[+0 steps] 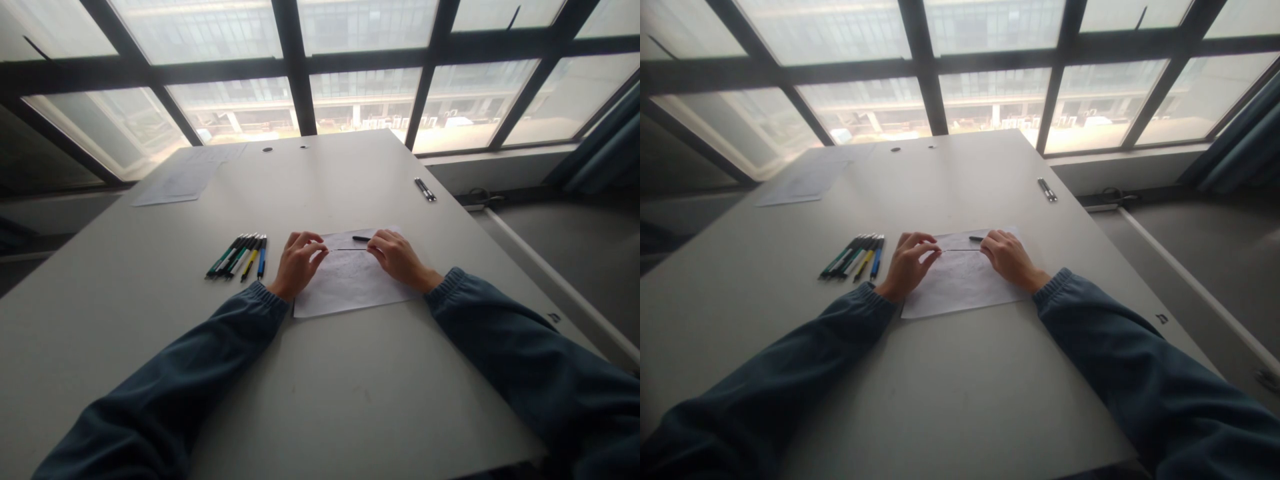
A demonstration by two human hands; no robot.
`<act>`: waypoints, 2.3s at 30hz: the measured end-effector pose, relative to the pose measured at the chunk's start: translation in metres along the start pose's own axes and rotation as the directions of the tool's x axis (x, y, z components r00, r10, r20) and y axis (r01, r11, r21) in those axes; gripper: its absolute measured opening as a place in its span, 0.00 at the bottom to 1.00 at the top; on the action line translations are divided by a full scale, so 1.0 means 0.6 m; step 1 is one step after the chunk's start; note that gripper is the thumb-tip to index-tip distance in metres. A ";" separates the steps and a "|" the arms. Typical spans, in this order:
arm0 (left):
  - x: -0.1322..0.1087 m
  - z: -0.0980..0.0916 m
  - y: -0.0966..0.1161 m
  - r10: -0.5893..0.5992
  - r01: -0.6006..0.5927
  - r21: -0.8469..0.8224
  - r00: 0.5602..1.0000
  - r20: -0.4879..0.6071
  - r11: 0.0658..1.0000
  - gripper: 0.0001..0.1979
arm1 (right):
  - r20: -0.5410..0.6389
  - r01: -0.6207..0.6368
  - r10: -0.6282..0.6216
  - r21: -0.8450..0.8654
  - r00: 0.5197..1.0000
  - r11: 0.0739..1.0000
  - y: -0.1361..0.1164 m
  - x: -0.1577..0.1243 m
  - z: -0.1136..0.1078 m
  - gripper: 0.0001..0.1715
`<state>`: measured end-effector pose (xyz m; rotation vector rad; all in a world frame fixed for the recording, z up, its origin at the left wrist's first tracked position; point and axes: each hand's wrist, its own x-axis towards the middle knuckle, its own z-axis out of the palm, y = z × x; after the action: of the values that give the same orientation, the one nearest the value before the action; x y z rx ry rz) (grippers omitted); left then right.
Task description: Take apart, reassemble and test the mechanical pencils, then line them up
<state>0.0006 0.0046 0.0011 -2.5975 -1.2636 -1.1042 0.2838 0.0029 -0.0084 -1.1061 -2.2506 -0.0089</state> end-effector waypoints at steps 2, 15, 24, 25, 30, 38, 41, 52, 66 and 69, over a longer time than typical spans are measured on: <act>0.001 -0.001 0.001 0.000 0.000 -0.004 1.000 -0.007 1.000 0.06 | -0.006 0.005 -0.005 0.005 1.000 1.000 -0.001 0.000 -0.001 0.10; 0.003 -0.001 0.003 0.021 -0.021 -0.021 1.000 0.018 1.000 0.06 | 0.008 0.043 -0.043 0.011 0.999 0.999 -0.003 0.000 -0.002 0.11; 0.004 -0.005 0.012 0.098 -0.094 -0.055 0.992 0.081 0.994 0.06 | 0.024 0.086 -0.087 0.040 0.996 0.995 -0.010 0.002 -0.008 0.12; 0.005 -0.005 0.013 0.103 -0.097 -0.062 0.991 0.089 0.993 0.05 | 0.029 0.095 -0.097 0.058 0.995 0.994 -0.011 0.002 -0.008 0.12; 0.007 -0.008 0.017 0.131 -0.120 -0.106 0.985 0.108 0.987 0.05 | 0.053 0.153 -0.161 0.129 0.986 0.980 -0.013 0.003 -0.009 0.11; 0.008 -0.008 0.018 0.149 -0.136 -0.132 0.984 0.096 0.982 0.05 | 0.071 0.162 -0.175 0.160 0.982 0.974 -0.010 0.001 -0.005 0.14; 0.007 -0.008 0.018 0.148 -0.133 -0.144 0.984 0.096 0.981 0.05 | 0.071 0.151 -0.166 0.175 0.984 0.973 -0.011 0.000 -0.005 0.14; 0.004 0.003 0.000 -0.178 0.175 -0.057 0.983 -0.042 0.983 0.09 | -0.074 0.023 -0.015 0.100 0.997 0.995 -0.005 -0.002 0.001 0.12; -0.003 0.011 -0.016 -0.133 0.137 -0.018 0.979 0.156 0.990 0.04 | -0.093 -0.018 0.028 0.107 0.995 0.994 -0.001 -0.002 0.004 0.12; -0.002 0.012 -0.015 -0.117 0.122 -0.039 0.985 0.128 0.992 0.05 | -0.090 -0.019 0.028 0.104 0.996 0.994 -0.001 -0.002 0.004 0.12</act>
<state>-0.0024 0.0120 -0.0073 -2.6957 -1.4546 -1.0121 0.2826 0.0024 -0.0111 -1.0559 -2.1327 0.0642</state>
